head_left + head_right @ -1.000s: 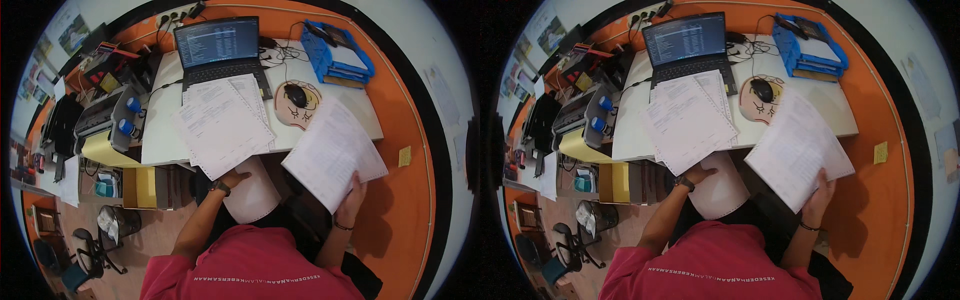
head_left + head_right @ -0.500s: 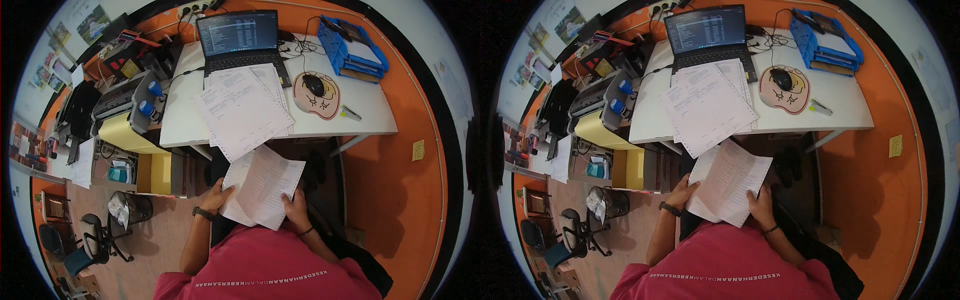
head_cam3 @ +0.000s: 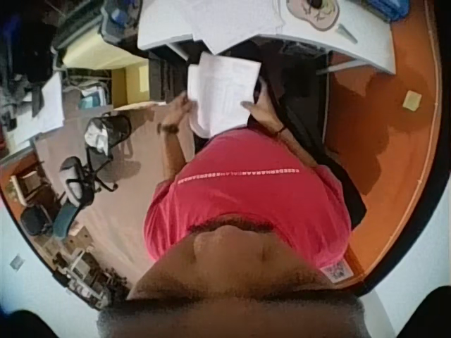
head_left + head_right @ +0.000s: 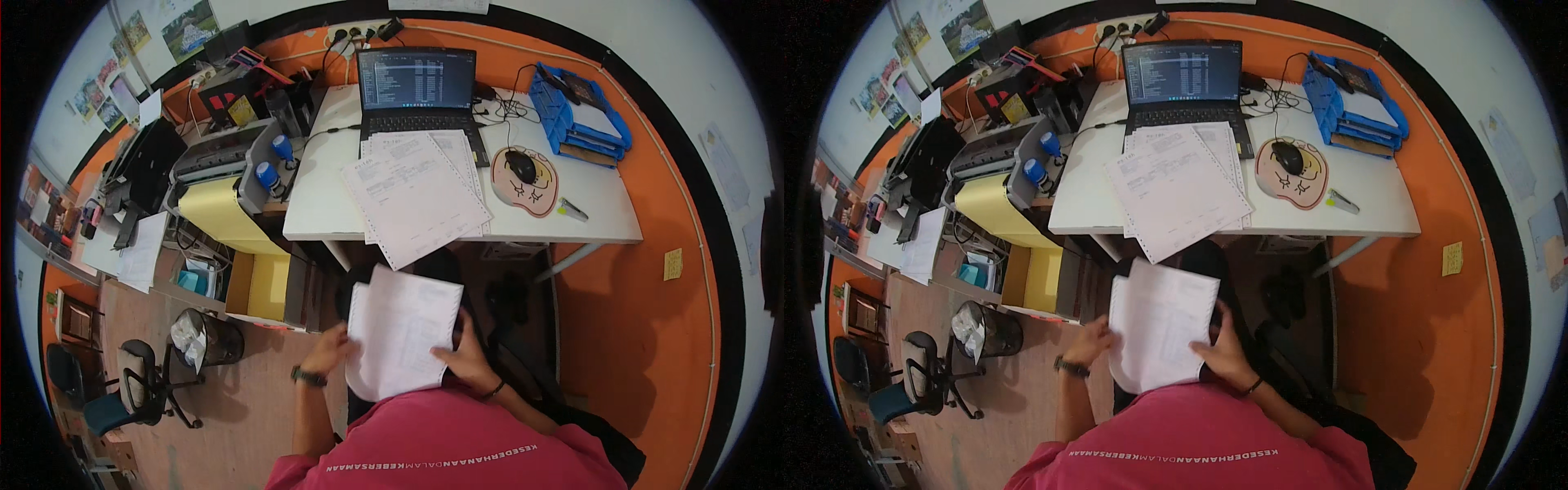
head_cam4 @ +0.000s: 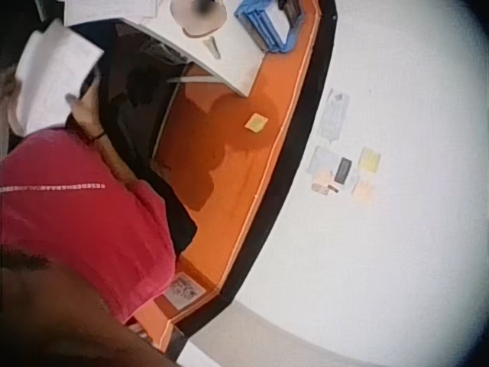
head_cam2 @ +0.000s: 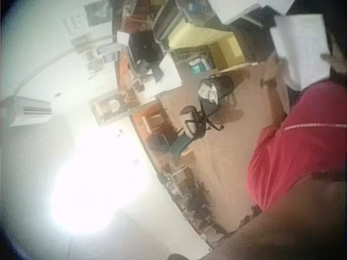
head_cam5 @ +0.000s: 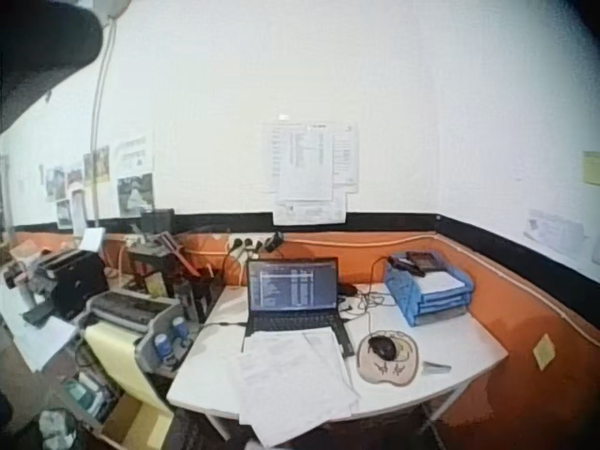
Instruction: Checking digital records on a laptop and organizing physical printed document sheets.
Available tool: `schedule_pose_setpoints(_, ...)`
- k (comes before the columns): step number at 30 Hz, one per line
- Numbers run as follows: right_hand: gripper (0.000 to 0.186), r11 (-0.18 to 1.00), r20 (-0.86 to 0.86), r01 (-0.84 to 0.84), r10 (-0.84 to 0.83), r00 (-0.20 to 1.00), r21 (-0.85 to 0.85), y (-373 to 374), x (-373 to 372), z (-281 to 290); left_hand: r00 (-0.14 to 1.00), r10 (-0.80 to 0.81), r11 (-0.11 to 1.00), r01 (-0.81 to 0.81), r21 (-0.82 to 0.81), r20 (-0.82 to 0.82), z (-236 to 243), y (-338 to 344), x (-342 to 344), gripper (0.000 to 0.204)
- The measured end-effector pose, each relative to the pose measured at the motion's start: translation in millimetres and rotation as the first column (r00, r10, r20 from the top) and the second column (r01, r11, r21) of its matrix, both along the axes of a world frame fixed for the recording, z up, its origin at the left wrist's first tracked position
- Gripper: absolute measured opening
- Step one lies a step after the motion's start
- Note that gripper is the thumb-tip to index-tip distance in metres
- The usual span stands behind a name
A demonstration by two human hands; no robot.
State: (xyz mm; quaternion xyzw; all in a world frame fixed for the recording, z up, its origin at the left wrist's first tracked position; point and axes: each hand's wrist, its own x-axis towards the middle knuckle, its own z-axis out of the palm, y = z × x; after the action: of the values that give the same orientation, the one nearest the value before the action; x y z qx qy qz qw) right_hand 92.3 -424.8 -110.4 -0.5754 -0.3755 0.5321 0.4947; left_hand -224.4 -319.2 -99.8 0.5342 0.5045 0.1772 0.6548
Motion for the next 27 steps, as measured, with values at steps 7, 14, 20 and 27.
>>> schedule_pose_setpoints(7,0.040,0.864,0.207,-0.492,0.465,0.861,0.105,48,-32,60,0.874,0.481,0.871,-0.486,0.077,0.068,0,-76,-84,0.040)
schedule_pose_setpoints(14,0.028,0.783,0.201,-0.204,0.104,0.974,0.587,134,-7,123,0.765,0.514,0.460,-0.627,0.628,0.388,95,-7,9,0.035)
schedule_pose_setpoints(20,0.028,0.613,-0.100,0.201,-0.195,0.976,0.764,193,37,199,0.842,0.252,0.247,-0.532,0.810,0.477,181,97,95,0.029)
schedule_pose_setpoints(27,0.037,0.678,-0.016,0.171,-0.228,0.974,0.715,226,98,232,0.832,0.001,0.393,-0.511,0.765,0.555,214,189,148,0.029)
